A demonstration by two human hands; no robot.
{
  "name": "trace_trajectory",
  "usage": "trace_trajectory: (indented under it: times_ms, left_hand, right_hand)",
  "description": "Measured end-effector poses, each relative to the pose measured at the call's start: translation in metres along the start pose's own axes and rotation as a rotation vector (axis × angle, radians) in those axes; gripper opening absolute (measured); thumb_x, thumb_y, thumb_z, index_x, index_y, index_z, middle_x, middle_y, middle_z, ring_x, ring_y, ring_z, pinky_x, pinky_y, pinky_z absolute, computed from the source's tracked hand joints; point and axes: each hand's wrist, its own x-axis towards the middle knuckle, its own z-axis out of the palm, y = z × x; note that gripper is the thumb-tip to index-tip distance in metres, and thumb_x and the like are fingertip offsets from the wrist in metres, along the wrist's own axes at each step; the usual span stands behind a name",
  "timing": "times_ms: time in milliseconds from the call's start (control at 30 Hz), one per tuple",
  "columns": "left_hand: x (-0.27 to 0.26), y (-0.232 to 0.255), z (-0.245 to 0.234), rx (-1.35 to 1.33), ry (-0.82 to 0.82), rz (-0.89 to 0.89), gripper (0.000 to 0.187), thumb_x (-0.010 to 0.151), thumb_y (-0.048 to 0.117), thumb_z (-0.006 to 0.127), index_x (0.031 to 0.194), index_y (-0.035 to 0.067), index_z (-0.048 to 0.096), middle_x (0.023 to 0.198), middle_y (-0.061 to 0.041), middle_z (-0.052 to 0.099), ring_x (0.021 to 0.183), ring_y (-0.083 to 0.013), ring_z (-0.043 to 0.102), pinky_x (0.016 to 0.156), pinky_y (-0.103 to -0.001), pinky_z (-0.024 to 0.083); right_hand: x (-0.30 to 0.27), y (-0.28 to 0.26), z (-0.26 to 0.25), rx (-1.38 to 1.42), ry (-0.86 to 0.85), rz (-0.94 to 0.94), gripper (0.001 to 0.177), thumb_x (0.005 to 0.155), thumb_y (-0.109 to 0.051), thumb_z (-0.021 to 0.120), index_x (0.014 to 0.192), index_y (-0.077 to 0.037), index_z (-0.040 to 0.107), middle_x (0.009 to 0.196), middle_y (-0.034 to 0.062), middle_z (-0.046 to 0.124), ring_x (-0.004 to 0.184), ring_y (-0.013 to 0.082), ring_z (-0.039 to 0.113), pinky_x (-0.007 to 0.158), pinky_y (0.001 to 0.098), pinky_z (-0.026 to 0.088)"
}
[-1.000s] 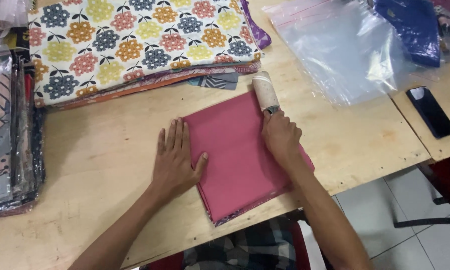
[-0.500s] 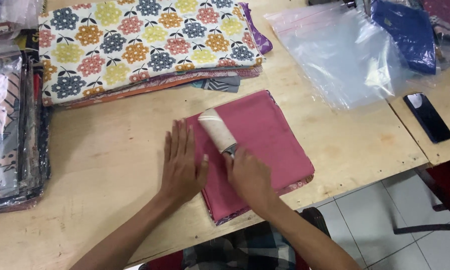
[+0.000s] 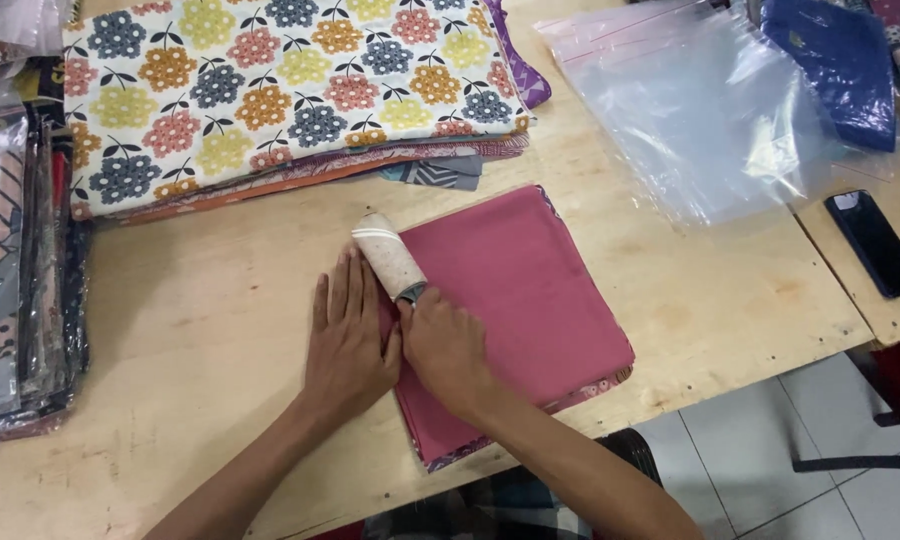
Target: The person uses a lint roller to clean a folded pink fabric on a wooden table. They then flip the fabric over to clean the other side. Finally, they place the cleaned fabric into a clear plastic bag.
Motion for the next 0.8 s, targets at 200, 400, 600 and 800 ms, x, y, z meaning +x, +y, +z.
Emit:
trace_trajectory:
  times_ms: [200, 400, 600, 800]
  left_hand:
    - [0.003, 0.002, -0.001, 0.022, -0.071, -0.038, 0.084, 0.094, 0.045, 0.046, 0.159, -0.004, 0.025, 0.167, -0.025, 0.024, 0.156, -0.0377, 0.02, 0.127, -0.051, 0.005]
    - [0.003, -0.001, 0.0, 0.025, -0.175, -0.049, 0.081, 0.1, 0.049, 0.032, 0.16, -0.003, 0.02, 0.167, -0.026, 0.02, 0.156, -0.0387, 0.014, 0.126, -0.057, -0.001]
    - [0.004, 0.003, -0.008, -0.011, -0.154, -0.044, 0.079, 0.101, 0.045, 0.034, 0.159, -0.007, 0.022, 0.166, -0.029, 0.022, 0.156, -0.0404, 0.017, 0.125, -0.058, 0.001]
    - [0.002, 0.002, -0.004, -0.004, -0.15, -0.039, 0.079, 0.101, 0.046, 0.033, 0.159, -0.008, 0.023, 0.167, -0.029, 0.022, 0.156, -0.0405, 0.017, 0.125, -0.059, 0.002]
  right_hand:
    - [-0.002, 0.015, 0.022, -0.333, 0.444, -0.175, 0.038, 0.103, -0.04, 0.054, 0.081, -0.011, 0.062, 0.051, -0.0011, 0.052, 0.044, 0.0231, 0.066, 0.041, 0.0373, 0.055]
    - [0.028, 0.061, -0.001, -0.068, 0.015, 0.131, 0.05, 0.105, -0.048, 0.045, 0.093, -0.001, 0.06, 0.073, 0.0204, 0.07, 0.073, 0.0476, 0.074, 0.061, 0.0581, 0.059]
    - [0.042, 0.143, 0.013, -0.652, 0.724, -0.041, 0.048, 0.105, -0.048, 0.054, 0.084, -0.007, 0.068, 0.057, 0.0056, 0.052, 0.05, 0.027, 0.067, 0.046, 0.0425, 0.056]
    - [0.061, 0.151, -0.032, -0.137, 0.175, 0.372, 0.05, 0.108, -0.044, 0.042, 0.093, -0.002, 0.065, 0.078, 0.023, 0.072, 0.076, 0.0461, 0.075, 0.067, 0.057, 0.058]
